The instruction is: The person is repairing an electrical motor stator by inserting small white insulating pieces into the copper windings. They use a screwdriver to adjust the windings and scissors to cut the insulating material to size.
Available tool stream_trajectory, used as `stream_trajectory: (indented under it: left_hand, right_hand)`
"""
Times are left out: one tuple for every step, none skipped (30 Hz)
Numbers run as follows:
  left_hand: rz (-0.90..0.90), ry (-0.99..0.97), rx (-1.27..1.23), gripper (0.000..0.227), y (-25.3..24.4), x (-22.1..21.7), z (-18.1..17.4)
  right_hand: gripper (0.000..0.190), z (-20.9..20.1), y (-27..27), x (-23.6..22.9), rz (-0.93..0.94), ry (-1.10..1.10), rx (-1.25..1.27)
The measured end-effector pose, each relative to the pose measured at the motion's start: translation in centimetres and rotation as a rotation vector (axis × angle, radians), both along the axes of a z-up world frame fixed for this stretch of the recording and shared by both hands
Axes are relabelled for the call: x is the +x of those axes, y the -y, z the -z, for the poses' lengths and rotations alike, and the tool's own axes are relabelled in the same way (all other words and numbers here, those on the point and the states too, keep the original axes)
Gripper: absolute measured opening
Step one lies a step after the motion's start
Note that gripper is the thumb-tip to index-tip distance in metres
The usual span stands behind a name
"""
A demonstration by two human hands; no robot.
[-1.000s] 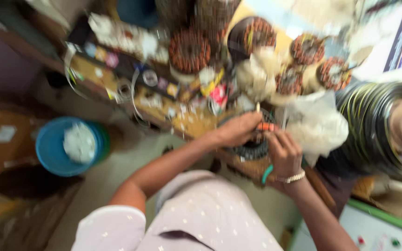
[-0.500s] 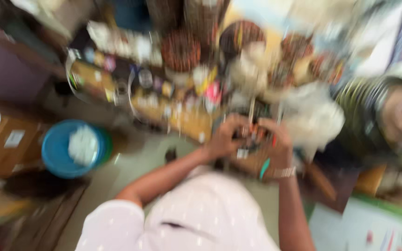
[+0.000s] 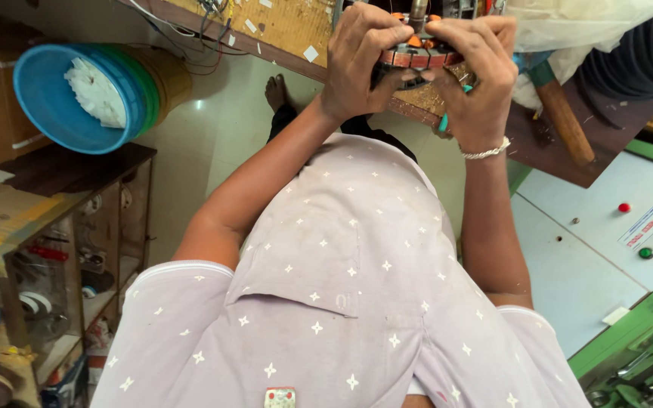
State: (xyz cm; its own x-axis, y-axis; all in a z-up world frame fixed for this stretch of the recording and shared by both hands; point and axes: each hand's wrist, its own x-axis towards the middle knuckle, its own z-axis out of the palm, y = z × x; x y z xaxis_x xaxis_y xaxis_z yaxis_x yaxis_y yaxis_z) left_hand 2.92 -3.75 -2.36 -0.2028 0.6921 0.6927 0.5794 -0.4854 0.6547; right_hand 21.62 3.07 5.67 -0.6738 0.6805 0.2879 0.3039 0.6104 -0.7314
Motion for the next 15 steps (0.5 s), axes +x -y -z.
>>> stream_trajectory:
  left_hand:
    - [-0.002,-0.001,-0.002,0.041,0.1,0.1,0.1]
    - [-0.015,-0.008,0.015,0.042,0.1,0.3,0.2]
    - [-0.027,-0.016,0.035,0.042,0.0,0.3,0.3]
    - [-0.038,-0.025,0.055,0.042,-0.2,0.4,0.2]
    - [-0.049,-0.027,0.056,0.042,-0.2,0.4,0.2]
    - [-0.060,-0.029,0.057,0.042,-0.2,0.5,0.1]
    - [-0.070,-0.029,0.055,0.042,-0.1,0.6,0.0]
    - [-0.081,-0.034,0.043,0.040,0.0,0.7,-0.1]
    - [-0.093,-0.039,0.030,0.039,0.0,0.8,-0.2]
    - [-0.105,-0.043,0.018,0.037,0.1,0.9,-0.3]
    - [-0.136,-0.059,0.011,0.038,0.3,1.2,-0.4]
    - [-0.166,-0.075,0.003,0.038,0.6,1.7,-0.6]
    - [-0.197,-0.092,-0.005,0.039,0.7,1.9,-0.7]
    - [-0.185,-0.090,-0.013,0.038,0.7,1.9,-0.7]
    - [-0.172,-0.089,-0.022,0.038,0.8,1.9,-0.7]
  right_hand:
    - [0.046,0.2,0.2,0.1,0.003,-0.013,-0.008]
    - [0.046,0.5,0.4,0.1,0.013,-0.010,0.010]
    - [0.045,0.6,0.4,0.0,0.025,-0.009,0.031]
    - [0.045,0.7,0.4,0.0,0.037,-0.008,0.052]
    - [0.045,0.8,0.5,-0.1,0.046,-0.017,0.044]
    - [0.045,0.9,0.7,-0.2,0.055,-0.027,0.035]
    - [0.045,0.9,0.8,-0.2,0.064,-0.035,0.024]
    - [0.045,1.0,1.0,-0.2,0.079,-0.044,0.005]
    - [0.046,1.2,1.0,-0.2,0.093,-0.052,-0.014]
    - [0.046,1.3,0.9,-0.3,0.107,-0.059,-0.033]
    - [0.049,1.4,1.1,-0.3,0.114,-0.074,-0.046]
    - [0.051,1.5,1.3,-0.2,0.121,-0.088,-0.059]
    - [0.054,1.5,1.3,-0.3,0.127,-0.103,-0.074]
    - [0.052,1.4,1.4,-0.3,0.134,-0.086,-0.051]
    - [0.050,1.4,1.4,-0.4,0.142,-0.070,-0.029]
